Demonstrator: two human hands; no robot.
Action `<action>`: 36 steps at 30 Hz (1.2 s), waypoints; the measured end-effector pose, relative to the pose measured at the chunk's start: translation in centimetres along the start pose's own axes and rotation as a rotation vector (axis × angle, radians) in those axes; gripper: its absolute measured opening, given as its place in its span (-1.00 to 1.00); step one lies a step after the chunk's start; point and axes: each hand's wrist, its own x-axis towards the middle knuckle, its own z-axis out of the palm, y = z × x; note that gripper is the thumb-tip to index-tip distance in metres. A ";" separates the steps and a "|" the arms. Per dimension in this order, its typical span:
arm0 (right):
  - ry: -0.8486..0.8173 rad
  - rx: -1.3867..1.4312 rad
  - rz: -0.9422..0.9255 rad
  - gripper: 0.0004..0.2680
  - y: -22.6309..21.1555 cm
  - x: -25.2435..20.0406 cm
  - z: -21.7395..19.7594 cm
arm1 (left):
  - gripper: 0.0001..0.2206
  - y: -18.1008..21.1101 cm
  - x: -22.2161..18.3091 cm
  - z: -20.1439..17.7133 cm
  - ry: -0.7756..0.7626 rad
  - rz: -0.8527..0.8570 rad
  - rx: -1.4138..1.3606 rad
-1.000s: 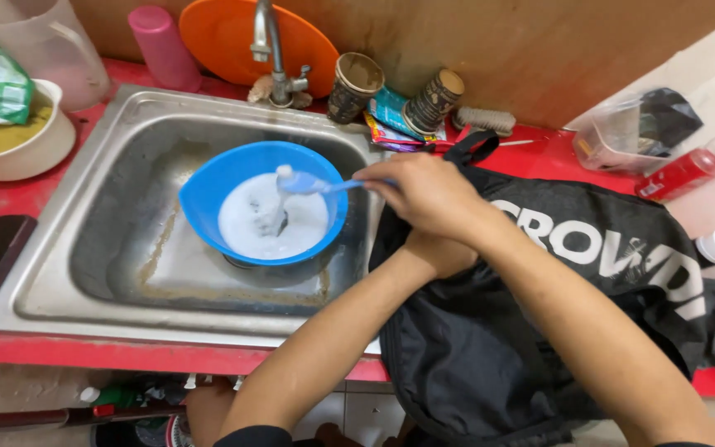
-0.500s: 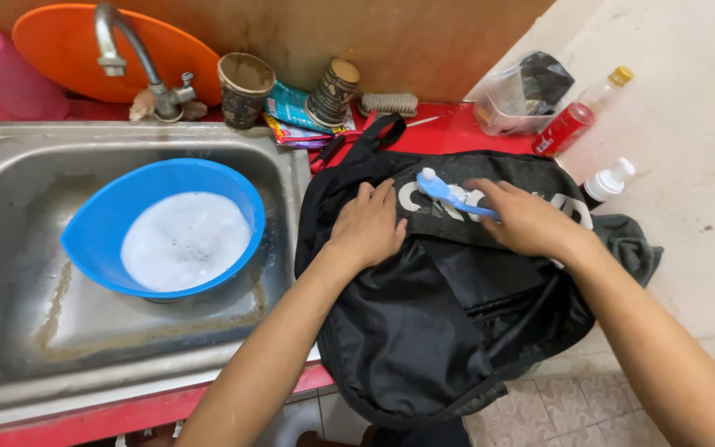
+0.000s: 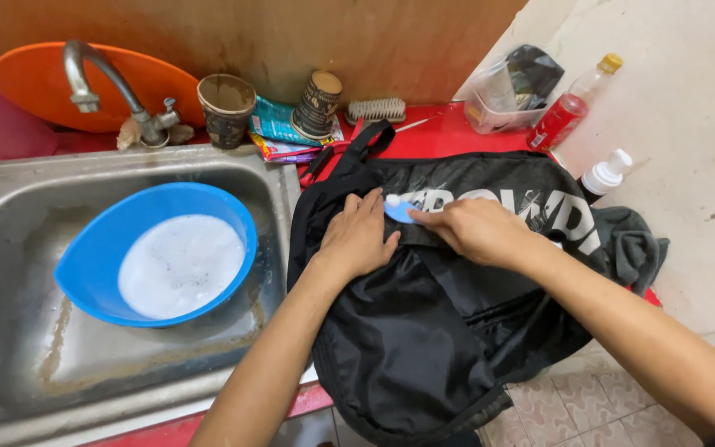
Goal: Detailed cleaning of a black backpack's white logo using foam cleaner, a toothbrush, and a cloth.
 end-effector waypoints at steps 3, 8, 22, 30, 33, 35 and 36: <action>0.019 -0.171 0.136 -0.73 4.2 1.4 -0.9 | -0.35 0.2 0.4 0.0 0.012 -0.003 0.020; 0.041 -0.091 0.039 -0.72 2.8 0.7 -1.5 | -0.35 0.2 0.6 -0.7 -0.026 -0.017 0.004; -0.020 0.069 0.007 -0.73 2.3 0.9 -0.4 | -0.34 0.6 0.3 -0.5 -0.069 -0.043 0.001; 0.039 -0.157 0.169 -0.72 5.1 1.9 -1.0 | -0.36 0.6 0.7 -0.8 -0.027 -0.037 0.008; 0.019 0.080 0.039 -0.71 1.9 0.8 0.7 | -0.35 0.5 0.5 -0.6 -0.042 -0.036 0.002; 0.020 -0.035 0.091 -0.73 3.2 1.4 -0.7 | -0.35 0.5 1.0 -0.8 -0.016 -0.037 0.003; 0.014 -0.130 0.155 -0.75 3.5 1.0 -0.5 | -0.35 0.5 0.5 -0.4 -0.014 -0.030 0.008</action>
